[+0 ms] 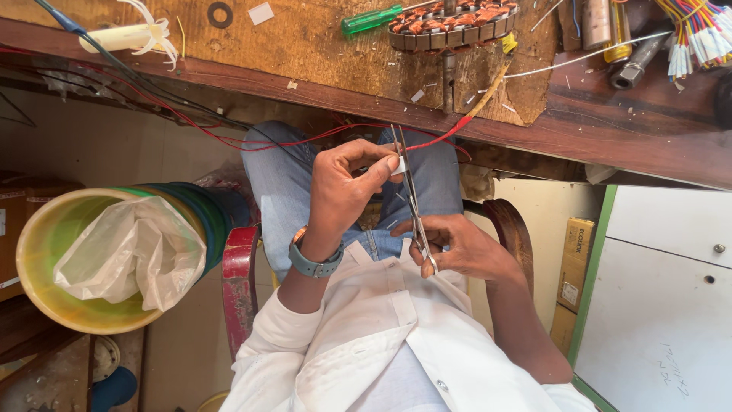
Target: The person works on a circular electrical component, likely a motor armature, at a cluttered workbench. They use scissors to trim white insulating material and a screwdriver to adjust the copper windings.
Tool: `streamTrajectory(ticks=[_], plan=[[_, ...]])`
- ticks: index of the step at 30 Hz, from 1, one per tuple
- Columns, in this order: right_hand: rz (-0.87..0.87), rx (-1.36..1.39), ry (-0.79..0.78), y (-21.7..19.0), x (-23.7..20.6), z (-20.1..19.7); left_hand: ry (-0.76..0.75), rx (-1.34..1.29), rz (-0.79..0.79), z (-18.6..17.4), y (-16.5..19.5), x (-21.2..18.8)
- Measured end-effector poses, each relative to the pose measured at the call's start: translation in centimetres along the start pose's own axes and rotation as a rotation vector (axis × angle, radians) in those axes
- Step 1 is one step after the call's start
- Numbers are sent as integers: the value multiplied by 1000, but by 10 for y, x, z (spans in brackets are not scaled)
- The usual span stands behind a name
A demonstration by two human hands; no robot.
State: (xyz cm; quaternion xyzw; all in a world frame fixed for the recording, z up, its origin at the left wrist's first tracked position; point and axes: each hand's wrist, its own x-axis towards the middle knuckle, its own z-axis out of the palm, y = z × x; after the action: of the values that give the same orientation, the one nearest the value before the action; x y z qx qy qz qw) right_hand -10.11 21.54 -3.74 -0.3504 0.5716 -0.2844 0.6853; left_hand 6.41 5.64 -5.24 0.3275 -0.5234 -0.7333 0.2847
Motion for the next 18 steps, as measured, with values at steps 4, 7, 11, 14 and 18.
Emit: streamTrajectory(ticks=[4,7,11,14,18], plan=[[19,22,13,5,2,2,1,-5,-39,-7,-2,3],[38,38,26,8,4,4,7,-9,-64,-10,-4,4],[74,41,36,14,4,5,14,-11,-92,-14,-8,6],[124,34,52,25,3,5,2,-58,-130,-16,-12,9],[83,19,101,41,0,7,70,-206,-99,-16,-14,11]])
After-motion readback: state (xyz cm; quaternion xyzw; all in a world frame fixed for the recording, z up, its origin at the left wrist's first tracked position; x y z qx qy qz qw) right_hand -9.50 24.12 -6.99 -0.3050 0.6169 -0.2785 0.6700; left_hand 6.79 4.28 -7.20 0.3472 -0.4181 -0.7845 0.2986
